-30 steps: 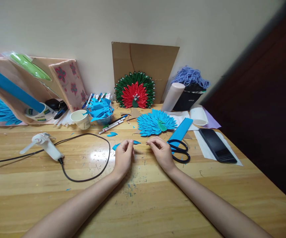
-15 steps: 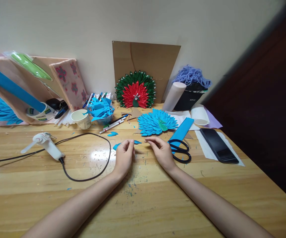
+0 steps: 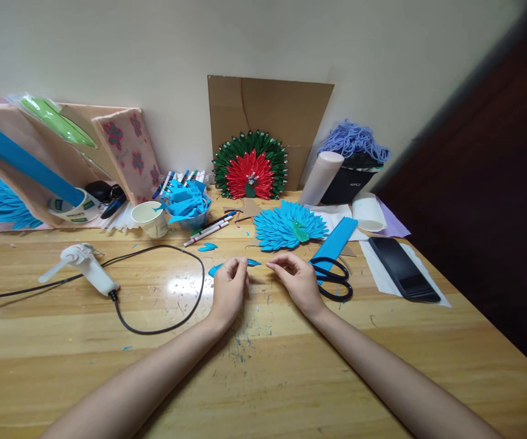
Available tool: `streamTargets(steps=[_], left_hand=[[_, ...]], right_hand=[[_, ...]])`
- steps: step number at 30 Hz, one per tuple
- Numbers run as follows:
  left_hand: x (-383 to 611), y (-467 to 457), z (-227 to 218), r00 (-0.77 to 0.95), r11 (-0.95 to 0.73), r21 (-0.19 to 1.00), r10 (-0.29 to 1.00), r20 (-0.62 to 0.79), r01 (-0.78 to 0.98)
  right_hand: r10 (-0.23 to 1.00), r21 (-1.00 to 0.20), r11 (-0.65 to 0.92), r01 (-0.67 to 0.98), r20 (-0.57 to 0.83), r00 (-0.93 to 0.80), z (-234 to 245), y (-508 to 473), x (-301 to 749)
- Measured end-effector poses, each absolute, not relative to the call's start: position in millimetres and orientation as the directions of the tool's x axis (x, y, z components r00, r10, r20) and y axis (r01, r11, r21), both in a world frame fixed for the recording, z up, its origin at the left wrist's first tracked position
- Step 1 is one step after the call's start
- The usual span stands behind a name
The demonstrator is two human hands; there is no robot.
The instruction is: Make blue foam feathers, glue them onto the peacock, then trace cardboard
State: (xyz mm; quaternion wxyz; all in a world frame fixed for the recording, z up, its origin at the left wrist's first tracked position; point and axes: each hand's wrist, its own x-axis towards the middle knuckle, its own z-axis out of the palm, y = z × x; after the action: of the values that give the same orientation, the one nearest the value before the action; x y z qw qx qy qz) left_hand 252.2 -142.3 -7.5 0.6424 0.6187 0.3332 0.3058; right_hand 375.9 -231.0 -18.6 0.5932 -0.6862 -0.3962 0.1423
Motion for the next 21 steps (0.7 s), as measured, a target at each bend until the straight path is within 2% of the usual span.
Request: streamTargets(steps=[5, 9, 15, 21], left_hand=[[252.5, -142.0, -9.2, 0.594, 0.052, 0.998, 0.803, -0.052, 0.017], [252.9, -142.3, -9.5, 0.599, 0.056, 0.998, 0.800, -0.046, 0.003], [251.8, -143.8, -4.8, 0.607, -0.025, 0.998, 0.795, -0.018, 0.063], [251.6, -143.9, -4.7, 0.637, -0.025, 0.995, 0.770, -0.044, 0.099]], right_hand=[[0.729, -0.929, 0.000, 0.371, 0.254, 0.636, -17.8, -231.1, 376.3], [0.730, -0.938, 0.070, 0.340, 0.281, 0.623, -14.8, -231.3, 373.8], [0.763, -0.845, 0.081, 0.528, 0.394, 0.513, -3.6, -234.7, 369.5], [0.762, -0.827, 0.071, 0.557, 0.406, 0.505, -4.6, -232.7, 369.8]])
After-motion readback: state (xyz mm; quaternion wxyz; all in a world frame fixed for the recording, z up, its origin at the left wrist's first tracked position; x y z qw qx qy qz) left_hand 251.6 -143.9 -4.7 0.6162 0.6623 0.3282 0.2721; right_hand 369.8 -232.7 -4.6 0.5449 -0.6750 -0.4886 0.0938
